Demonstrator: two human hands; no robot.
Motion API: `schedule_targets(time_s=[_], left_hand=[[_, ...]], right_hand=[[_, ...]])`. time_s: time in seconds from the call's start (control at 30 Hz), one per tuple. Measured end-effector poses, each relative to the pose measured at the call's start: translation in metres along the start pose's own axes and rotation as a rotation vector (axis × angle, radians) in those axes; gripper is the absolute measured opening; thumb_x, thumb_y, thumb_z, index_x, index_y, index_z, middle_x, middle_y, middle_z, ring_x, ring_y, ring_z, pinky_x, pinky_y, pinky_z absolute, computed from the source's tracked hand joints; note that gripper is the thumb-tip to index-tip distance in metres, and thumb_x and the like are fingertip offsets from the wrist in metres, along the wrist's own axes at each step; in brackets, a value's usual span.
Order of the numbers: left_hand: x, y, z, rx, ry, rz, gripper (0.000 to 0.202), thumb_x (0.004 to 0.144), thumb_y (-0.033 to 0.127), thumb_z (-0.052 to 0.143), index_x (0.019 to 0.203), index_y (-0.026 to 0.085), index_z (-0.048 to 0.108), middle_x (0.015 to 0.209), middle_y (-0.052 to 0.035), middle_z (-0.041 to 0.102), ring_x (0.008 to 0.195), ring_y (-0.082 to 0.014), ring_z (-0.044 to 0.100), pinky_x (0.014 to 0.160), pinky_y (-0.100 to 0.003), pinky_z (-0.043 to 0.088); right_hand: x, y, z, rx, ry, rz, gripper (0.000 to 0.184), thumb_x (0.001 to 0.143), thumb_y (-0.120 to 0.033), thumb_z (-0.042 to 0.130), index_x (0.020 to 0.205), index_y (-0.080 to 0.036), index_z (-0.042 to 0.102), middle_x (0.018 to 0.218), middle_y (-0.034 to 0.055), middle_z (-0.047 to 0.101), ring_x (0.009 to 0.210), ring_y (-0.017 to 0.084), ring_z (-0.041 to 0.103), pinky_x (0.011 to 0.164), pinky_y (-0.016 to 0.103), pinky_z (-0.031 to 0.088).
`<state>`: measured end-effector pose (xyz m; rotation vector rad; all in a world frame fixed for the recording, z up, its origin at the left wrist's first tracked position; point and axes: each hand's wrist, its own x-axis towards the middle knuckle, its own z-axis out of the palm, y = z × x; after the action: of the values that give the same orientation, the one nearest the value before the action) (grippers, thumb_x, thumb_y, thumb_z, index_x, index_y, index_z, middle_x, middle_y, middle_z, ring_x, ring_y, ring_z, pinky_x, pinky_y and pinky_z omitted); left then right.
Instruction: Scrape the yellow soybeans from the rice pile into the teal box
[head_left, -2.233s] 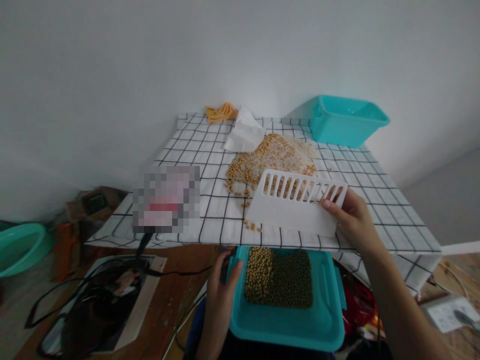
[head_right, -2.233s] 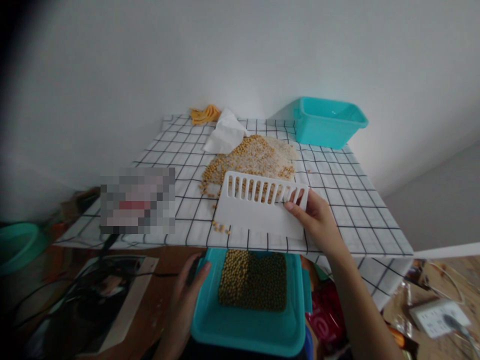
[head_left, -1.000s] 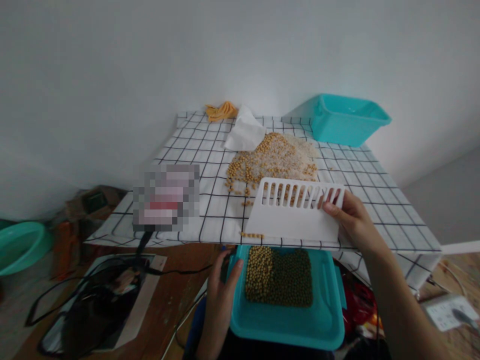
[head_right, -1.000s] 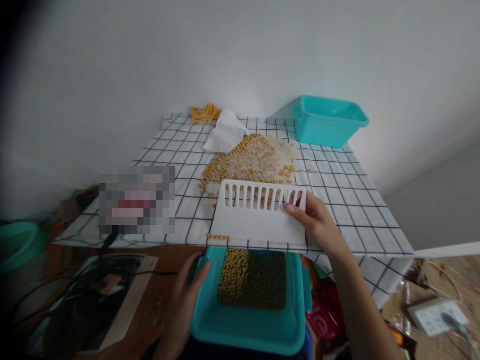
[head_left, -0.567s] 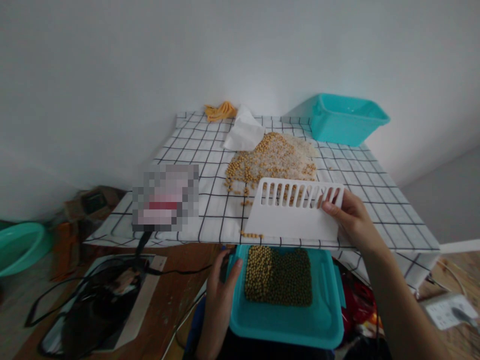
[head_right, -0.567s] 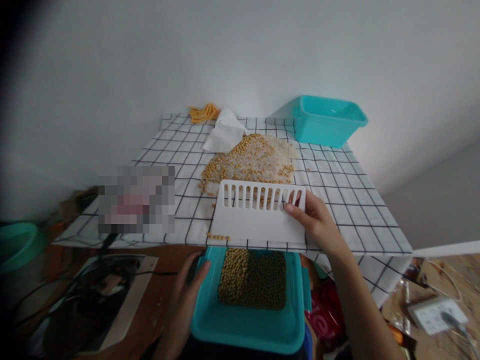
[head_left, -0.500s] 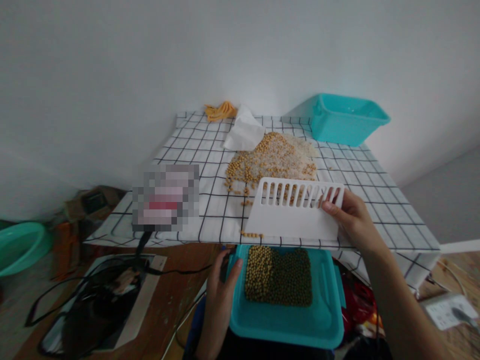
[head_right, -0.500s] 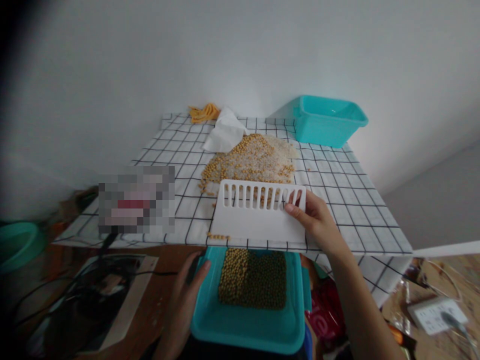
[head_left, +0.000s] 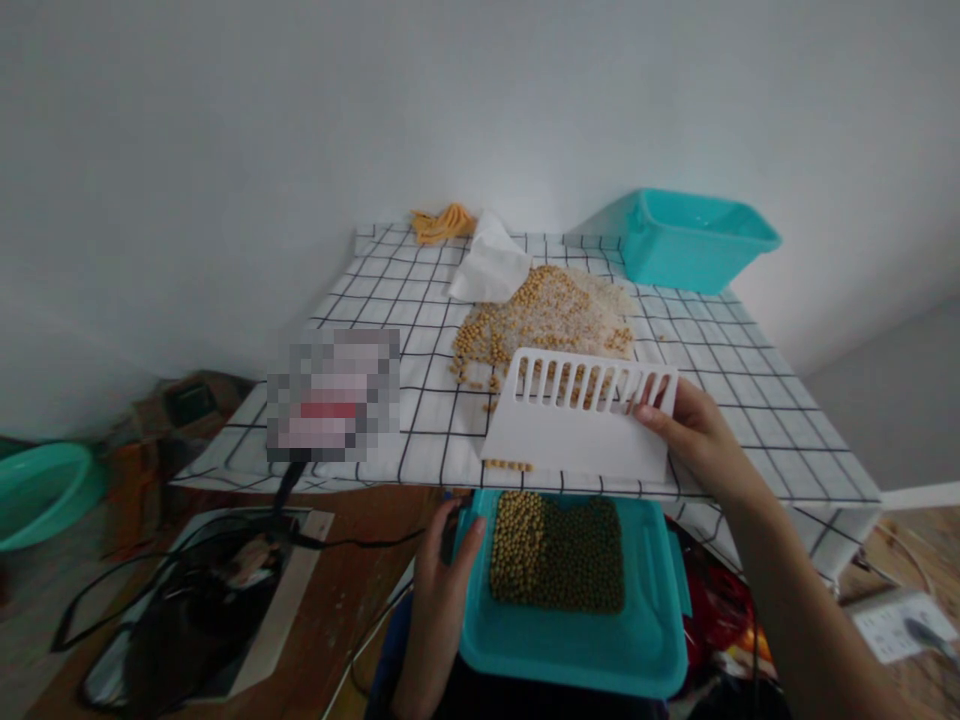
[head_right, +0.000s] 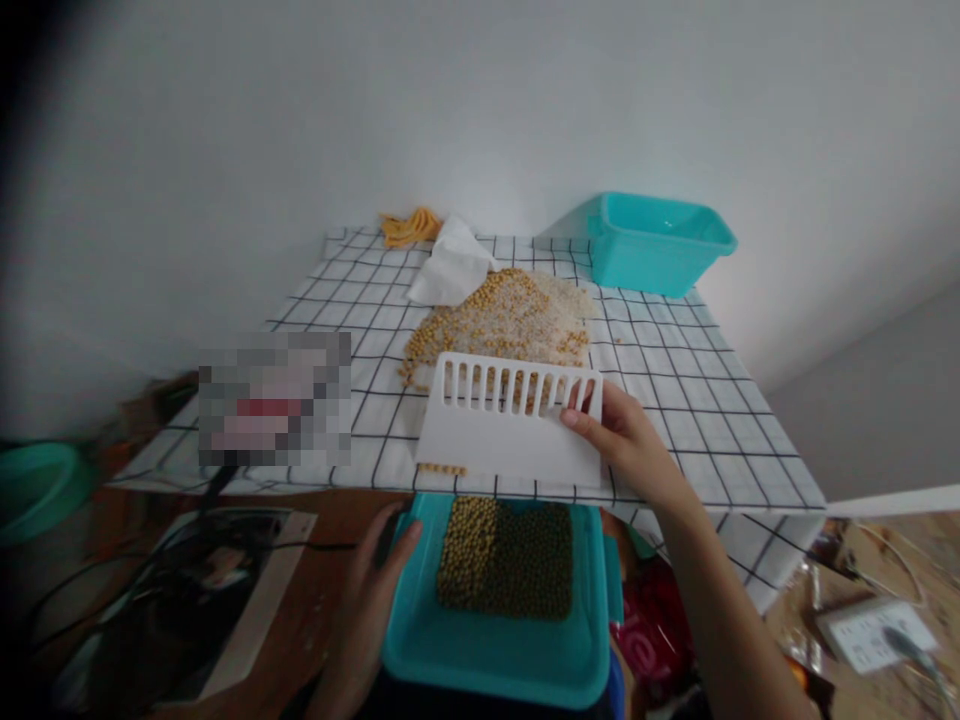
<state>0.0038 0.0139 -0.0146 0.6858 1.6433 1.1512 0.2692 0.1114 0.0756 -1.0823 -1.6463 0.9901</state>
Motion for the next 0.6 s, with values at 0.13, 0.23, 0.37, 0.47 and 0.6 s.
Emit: schedule_targets(time_s=[0.13, 0.23, 0.37, 0.47, 0.6], left_hand=[[0.0, -0.001, 0.001, 0.006, -0.019, 0.001, 0.048, 0.069, 0.051, 0.068, 0.106, 0.022, 0.059, 0.109, -0.008, 0.07, 0.107, -0.0288, 0.063, 0.093, -0.038, 0.046], [-0.002, 0.003, 0.0, 0.039, -0.019, -0.01, 0.048, 0.071, 0.051, 0.066, 0.108, 0.022, 0.058, 0.11, -0.0074, 0.069, 0.107, -0.0277, 0.062, 0.095, -0.038, 0.045], [-0.005, 0.007, -0.001, 0.045, -0.03, -0.017, 0.048, 0.072, 0.051, 0.065, 0.109, 0.022, 0.056, 0.108, -0.0068, 0.069, 0.104, -0.0272, 0.063, 0.094, -0.038, 0.045], [-0.006, 0.008, -0.001, 0.043, -0.024, 0.004, 0.045, 0.072, 0.05, 0.065, 0.106, 0.022, 0.057, 0.105, -0.0064, 0.069, 0.102, -0.0263, 0.063, 0.093, -0.036, 0.045], [-0.006, 0.009, 0.0, 0.051, -0.029, 0.02, 0.04, 0.072, 0.048, 0.064, 0.102, 0.023, 0.058, 0.094, -0.0035, 0.071, 0.089, -0.0242, 0.064, 0.082, -0.034, 0.048]], right_hand=[[-0.001, -0.001, 0.0, 0.012, 0.004, 0.005, 0.009, 0.084, -0.032, 0.067, 0.092, -0.027, 0.067, 0.087, -0.0016, 0.068, 0.08, 0.015, 0.061, 0.072, 0.024, 0.049], [-0.002, -0.002, 0.0, 0.031, 0.006, 0.016, 0.011, 0.084, -0.033, 0.067, 0.093, -0.027, 0.067, 0.088, -0.001, 0.068, 0.081, 0.016, 0.061, 0.072, 0.025, 0.049], [-0.002, -0.003, 0.0, 0.058, 0.011, 0.032, 0.011, 0.083, -0.033, 0.067, 0.092, -0.027, 0.068, 0.087, -0.0004, 0.068, 0.081, 0.016, 0.061, 0.071, 0.025, 0.049], [-0.003, -0.003, -0.001, 0.052, 0.005, 0.055, 0.011, 0.082, -0.035, 0.068, 0.088, -0.026, 0.066, 0.083, -0.0009, 0.066, 0.075, 0.014, 0.059, 0.065, 0.024, 0.047], [-0.007, -0.004, -0.001, -0.028, -0.054, 0.094, 0.015, 0.082, -0.037, 0.068, 0.079, -0.023, 0.063, 0.072, -0.0016, 0.059, 0.065, 0.013, 0.052, 0.058, 0.023, 0.042]])
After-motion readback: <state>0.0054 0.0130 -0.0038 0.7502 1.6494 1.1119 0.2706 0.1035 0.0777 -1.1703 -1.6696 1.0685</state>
